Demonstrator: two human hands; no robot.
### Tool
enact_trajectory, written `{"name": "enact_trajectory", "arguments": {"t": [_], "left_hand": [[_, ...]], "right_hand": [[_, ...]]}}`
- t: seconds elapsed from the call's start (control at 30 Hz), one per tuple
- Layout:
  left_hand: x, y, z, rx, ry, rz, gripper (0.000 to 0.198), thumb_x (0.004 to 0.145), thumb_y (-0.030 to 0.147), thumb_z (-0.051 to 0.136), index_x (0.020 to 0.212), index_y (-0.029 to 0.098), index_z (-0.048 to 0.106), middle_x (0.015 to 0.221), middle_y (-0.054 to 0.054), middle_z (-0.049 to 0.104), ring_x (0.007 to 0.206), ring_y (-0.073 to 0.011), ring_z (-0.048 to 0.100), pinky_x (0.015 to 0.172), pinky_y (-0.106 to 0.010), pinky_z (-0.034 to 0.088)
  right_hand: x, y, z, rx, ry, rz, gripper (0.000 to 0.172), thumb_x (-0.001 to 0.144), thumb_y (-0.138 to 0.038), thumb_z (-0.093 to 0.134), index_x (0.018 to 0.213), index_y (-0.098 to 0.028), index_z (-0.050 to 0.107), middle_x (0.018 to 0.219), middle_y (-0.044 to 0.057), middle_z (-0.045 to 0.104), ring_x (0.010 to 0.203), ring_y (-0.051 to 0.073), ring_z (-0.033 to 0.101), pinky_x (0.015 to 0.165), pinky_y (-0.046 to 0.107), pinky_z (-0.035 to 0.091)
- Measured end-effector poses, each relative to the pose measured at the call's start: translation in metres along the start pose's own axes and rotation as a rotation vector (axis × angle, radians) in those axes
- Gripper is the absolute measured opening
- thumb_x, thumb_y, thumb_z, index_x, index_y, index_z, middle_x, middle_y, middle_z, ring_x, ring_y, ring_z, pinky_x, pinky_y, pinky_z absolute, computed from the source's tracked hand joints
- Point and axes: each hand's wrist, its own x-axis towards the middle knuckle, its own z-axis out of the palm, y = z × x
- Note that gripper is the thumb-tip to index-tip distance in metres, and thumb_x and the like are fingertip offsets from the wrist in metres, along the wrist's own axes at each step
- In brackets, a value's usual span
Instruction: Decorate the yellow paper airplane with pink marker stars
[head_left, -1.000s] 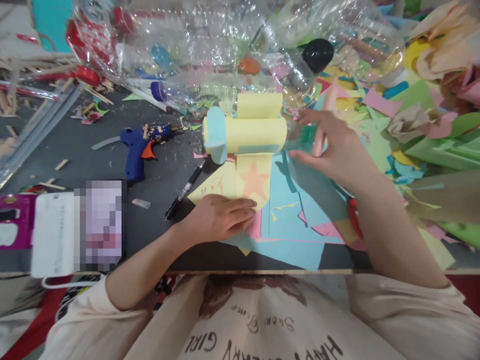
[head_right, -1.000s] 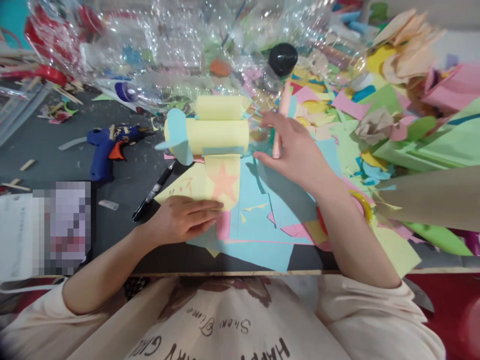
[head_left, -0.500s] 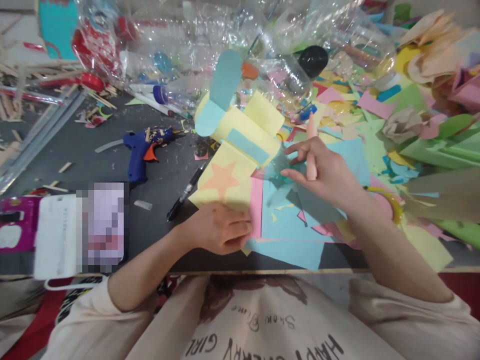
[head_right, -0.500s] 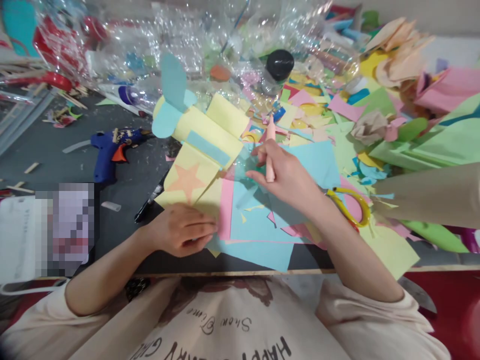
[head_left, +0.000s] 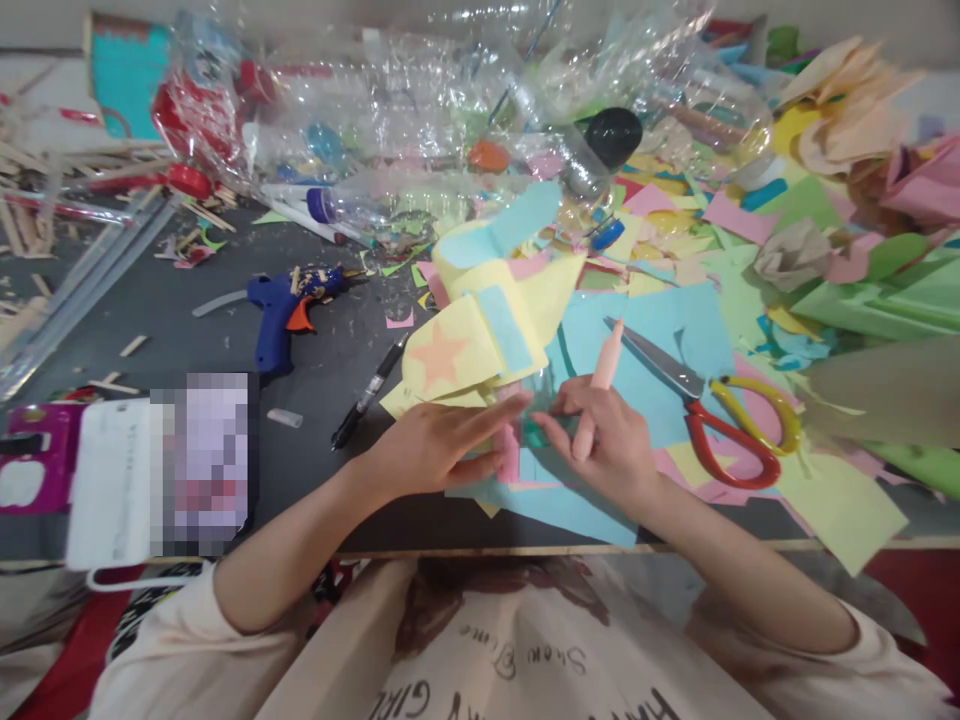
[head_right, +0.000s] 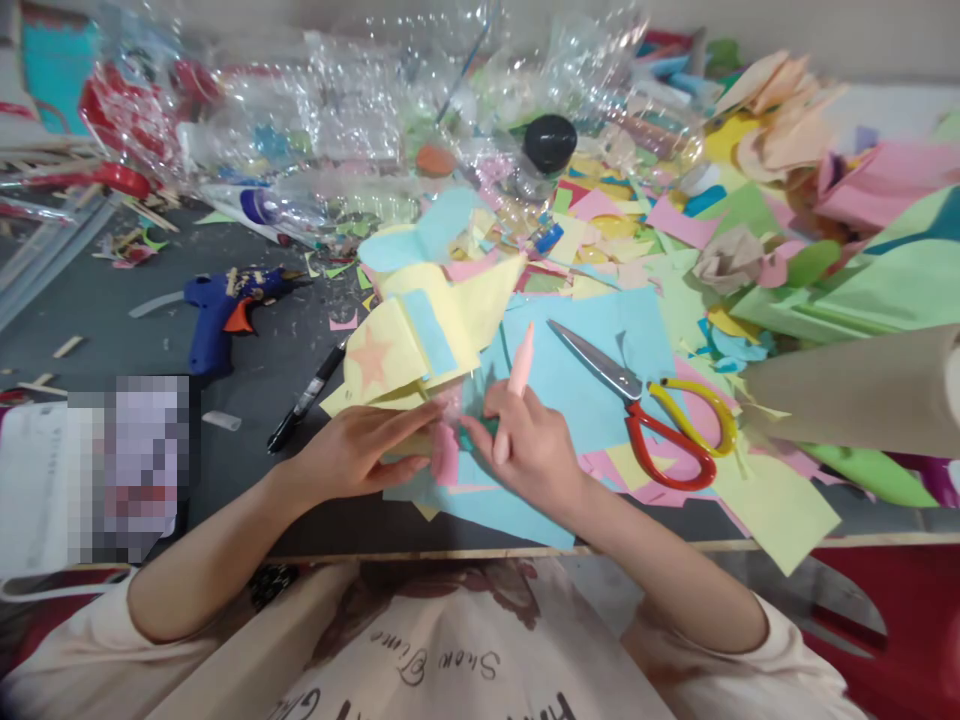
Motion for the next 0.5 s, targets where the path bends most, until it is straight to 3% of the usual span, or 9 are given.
{"name": "enact_trajectory", "arguments": {"t": [0.1, 0.17, 0.23, 0.3, 0.37, 0.4, 0.47, 0.5], "left_hand": [[-0.001, -0.001, -0.003, -0.008, 0.038, -0.061, 0.058, 0.107, 0.048, 0.026, 0.158, 0.026, 0.01, 0.089, 0.0, 0.076, 0.071, -0.0134, 0.072, 0.059, -0.023, 0.053], [-0.002, -0.004, -0.006, -0.021, 0.076, -0.125, 0.06, 0.104, 0.057, 0.023, 0.154, 0.023, 0.027, 0.089, -0.002, 0.076, 0.071, -0.0142, 0.073, 0.059, -0.023, 0.053], [-0.003, -0.008, -0.011, -0.032, 0.126, -0.202, 0.066, 0.101, 0.065, 0.025, 0.145, 0.02, 0.043, 0.099, -0.007, 0.077, 0.08, -0.0162, 0.074, 0.066, -0.025, 0.056], [-0.003, -0.012, -0.015, -0.007, 0.163, -0.284, 0.069, 0.098, 0.069, 0.029, 0.139, 0.017, 0.05, 0.112, -0.012, 0.074, 0.091, -0.019, 0.073, 0.075, -0.028, 0.058], [-0.002, -0.012, -0.017, 0.079, 0.22, -0.311, 0.066, 0.098, 0.067, 0.032, 0.135, 0.017, 0.053, 0.12, -0.014, 0.07, 0.103, -0.0217, 0.07, 0.084, -0.032, 0.057], [-0.001, -0.011, -0.017, 0.149, 0.271, -0.279, 0.06, 0.099, 0.064, 0.034, 0.132, 0.018, 0.055, 0.12, -0.013, 0.07, 0.105, -0.0222, 0.068, 0.087, -0.035, 0.057], [0.0, -0.005, -0.014, 0.3, 0.387, -0.136, 0.046, 0.099, 0.056, 0.038, 0.121, 0.023, 0.06, 0.108, -0.008, 0.071, 0.099, -0.0204, 0.067, 0.094, -0.038, 0.053], [0.001, 0.0, -0.011, 0.365, 0.429, -0.046, 0.038, 0.099, 0.052, 0.041, 0.114, 0.025, 0.062, 0.098, -0.004, 0.071, 0.09, -0.0181, 0.066, 0.098, -0.038, 0.051]], "right_hand": [[-0.007, -0.014, 0.003, 0.108, -0.102, 0.008, 0.017, 0.087, -0.018, 0.06, 0.085, -0.027, 0.046, 0.075, 0.001, 0.069, 0.06, 0.017, 0.066, 0.044, 0.026, 0.045], [-0.008, -0.019, 0.002, 0.267, -0.211, 0.024, 0.016, 0.087, -0.017, 0.059, 0.082, -0.027, 0.047, 0.09, 0.005, 0.074, 0.07, 0.018, 0.073, 0.047, 0.026, 0.052], [-0.007, -0.019, -0.002, 0.418, -0.239, 0.037, 0.016, 0.088, -0.016, 0.058, 0.081, -0.026, 0.048, 0.108, 0.008, 0.073, 0.084, 0.021, 0.077, 0.056, 0.03, 0.06], [-0.005, -0.012, -0.007, 0.484, -0.102, 0.055, 0.016, 0.089, -0.014, 0.058, 0.084, -0.027, 0.051, 0.114, 0.007, 0.072, 0.09, 0.022, 0.077, 0.064, 0.034, 0.064], [-0.004, 0.003, -0.013, 0.464, 0.143, 0.04, 0.018, 0.086, -0.015, 0.064, 0.091, -0.031, 0.056, 0.104, 0.003, 0.073, 0.08, 0.021, 0.076, 0.062, 0.037, 0.065], [-0.005, 0.012, -0.015, 0.446, 0.243, 0.033, 0.019, 0.087, -0.018, 0.066, 0.097, -0.033, 0.059, 0.099, 0.003, 0.073, 0.077, 0.022, 0.075, 0.061, 0.04, 0.065], [-0.009, 0.03, -0.017, 0.465, 0.289, 0.063, 0.017, 0.091, -0.034, 0.062, 0.108, -0.036, 0.062, 0.1, 0.005, 0.072, 0.082, 0.025, 0.074, 0.067, 0.047, 0.065], [-0.011, 0.038, -0.018, 0.488, 0.303, 0.071, 0.027, 0.09, -0.045, 0.062, 0.116, -0.036, 0.062, 0.102, 0.007, 0.072, 0.086, 0.028, 0.074, 0.069, 0.049, 0.064]]}}
